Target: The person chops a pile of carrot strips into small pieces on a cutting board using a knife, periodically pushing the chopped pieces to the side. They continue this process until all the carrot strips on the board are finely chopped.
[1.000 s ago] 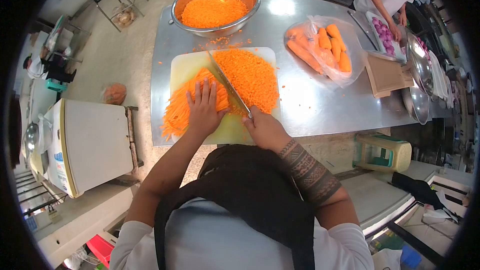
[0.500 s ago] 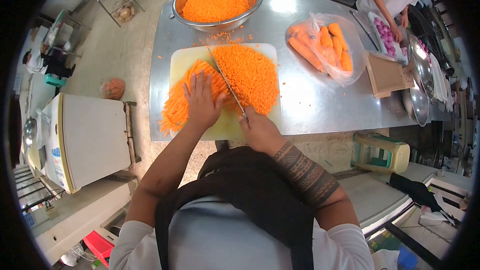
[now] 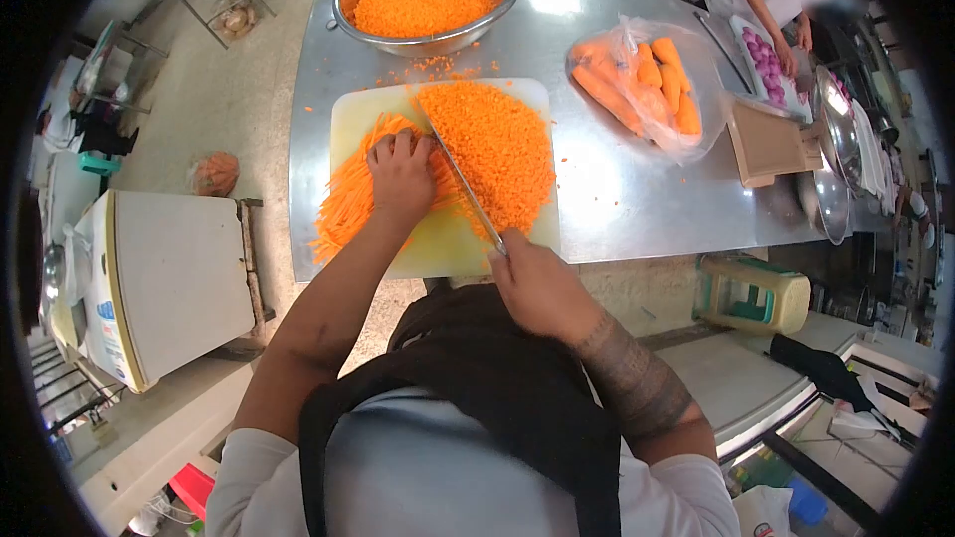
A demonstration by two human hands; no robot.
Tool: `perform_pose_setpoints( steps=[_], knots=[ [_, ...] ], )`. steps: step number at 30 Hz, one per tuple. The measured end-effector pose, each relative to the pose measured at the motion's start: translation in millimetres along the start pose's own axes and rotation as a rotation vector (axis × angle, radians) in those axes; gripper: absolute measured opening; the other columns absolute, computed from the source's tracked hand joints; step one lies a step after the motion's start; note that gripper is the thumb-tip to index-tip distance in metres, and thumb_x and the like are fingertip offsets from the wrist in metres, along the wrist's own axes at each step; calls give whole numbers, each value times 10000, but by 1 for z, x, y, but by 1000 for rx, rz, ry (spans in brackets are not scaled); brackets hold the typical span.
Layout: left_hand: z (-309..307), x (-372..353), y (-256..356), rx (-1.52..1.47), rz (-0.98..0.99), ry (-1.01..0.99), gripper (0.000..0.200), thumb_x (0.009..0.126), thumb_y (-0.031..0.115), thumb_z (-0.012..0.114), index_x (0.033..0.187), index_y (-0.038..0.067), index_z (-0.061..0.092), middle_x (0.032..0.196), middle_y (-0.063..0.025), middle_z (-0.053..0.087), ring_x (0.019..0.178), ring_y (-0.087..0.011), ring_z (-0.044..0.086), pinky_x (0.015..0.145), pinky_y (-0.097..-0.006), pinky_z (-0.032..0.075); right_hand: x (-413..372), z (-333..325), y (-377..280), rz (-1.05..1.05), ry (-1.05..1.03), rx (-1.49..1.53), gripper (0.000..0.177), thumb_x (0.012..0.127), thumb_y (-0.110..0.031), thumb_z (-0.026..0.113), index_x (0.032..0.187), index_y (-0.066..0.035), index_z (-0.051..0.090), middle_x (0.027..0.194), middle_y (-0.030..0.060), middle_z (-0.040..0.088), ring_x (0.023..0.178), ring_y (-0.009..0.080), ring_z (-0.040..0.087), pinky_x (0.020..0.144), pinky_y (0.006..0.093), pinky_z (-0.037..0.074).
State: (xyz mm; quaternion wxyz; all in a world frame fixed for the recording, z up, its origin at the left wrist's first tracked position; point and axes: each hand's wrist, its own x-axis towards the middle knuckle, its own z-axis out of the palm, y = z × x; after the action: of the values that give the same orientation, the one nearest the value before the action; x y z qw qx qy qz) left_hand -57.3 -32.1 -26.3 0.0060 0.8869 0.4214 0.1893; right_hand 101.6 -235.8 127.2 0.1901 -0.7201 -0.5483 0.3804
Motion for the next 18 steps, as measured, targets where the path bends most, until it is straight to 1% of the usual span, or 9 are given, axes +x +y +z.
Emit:
perform_pose_setpoints(
  steps=[2,4,6,9,11,12,14,15,18],
  knots=[
    [-5,0,3,-6,4,8,379,844,126,684,1223,126,675,1327,-124,563,1256,-380,490,1073,-583,358,42,33,26,-1,12,-40,291,1096,-267,513,1115,23,529,867,324,684,882,530,678,792,623,513],
    [0,2,3,-7,13,39,360,845,126,685,1205,124,680,1313,-123,574,1246,-380,500,1070,-583,362,56,28,13,-11,9,-59,304,1099,-269,506,1118,34,528,884,331,684,902,531,679,801,623,513],
    [1,-2,-1,1,19,58,347,846,128,687,1193,122,686,1304,-123,584,1239,-380,509,1069,-583,366,41,5,-6,-8,-19,-40,317,1103,-270,498,1120,46,527,903,339,685,921,533,678,812,621,513],
    [4,1,0,-5,9,68,342,851,134,689,1193,120,691,1303,-122,594,1238,-379,516,1074,-583,368,10,-7,-23,14,-21,-17,336,1106,-277,489,1132,55,532,915,349,684,927,538,675,826,609,518],
    [-1,0,2,-15,-5,22,350,854,136,688,1204,119,694,1309,-122,595,1244,-377,515,1081,-583,366,41,34,11,29,-20,-49,330,1107,-272,491,1138,54,531,916,351,685,932,539,677,839,605,520],
    [0,-2,3,-13,-3,16,349,856,136,687,1204,119,695,1312,-121,595,1245,-377,515,1083,-582,365,55,40,8,30,-15,-65,328,1107,-270,492,1141,54,530,916,351,685,934,539,678,845,602,521],
    [1,0,1,3,-6,15,346,858,136,686,1204,119,695,1316,-121,596,1246,-376,517,1087,-582,362,58,29,7,-4,17,-34,332,1108,-275,489,1146,53,528,915,350,684,934,540,677,850,601,522],
    [0,-2,-1,-3,0,27,339,862,135,683,1201,118,695,1318,-120,596,1246,-376,518,1087,-583,362,53,20,-3,-14,25,-9,335,1108,-277,488,1148,53,527,915,350,684,934,540,677,853,600,523],
    [2,1,-1,-22,5,51,322,870,135,680,1191,119,695,1316,-119,597,1244,-375,521,1086,-584,361,15,-5,-36,45,-28,10,337,1108,-279,489,1132,55,528,923,356,682,935,543,674,850,603,518]
  ],
)
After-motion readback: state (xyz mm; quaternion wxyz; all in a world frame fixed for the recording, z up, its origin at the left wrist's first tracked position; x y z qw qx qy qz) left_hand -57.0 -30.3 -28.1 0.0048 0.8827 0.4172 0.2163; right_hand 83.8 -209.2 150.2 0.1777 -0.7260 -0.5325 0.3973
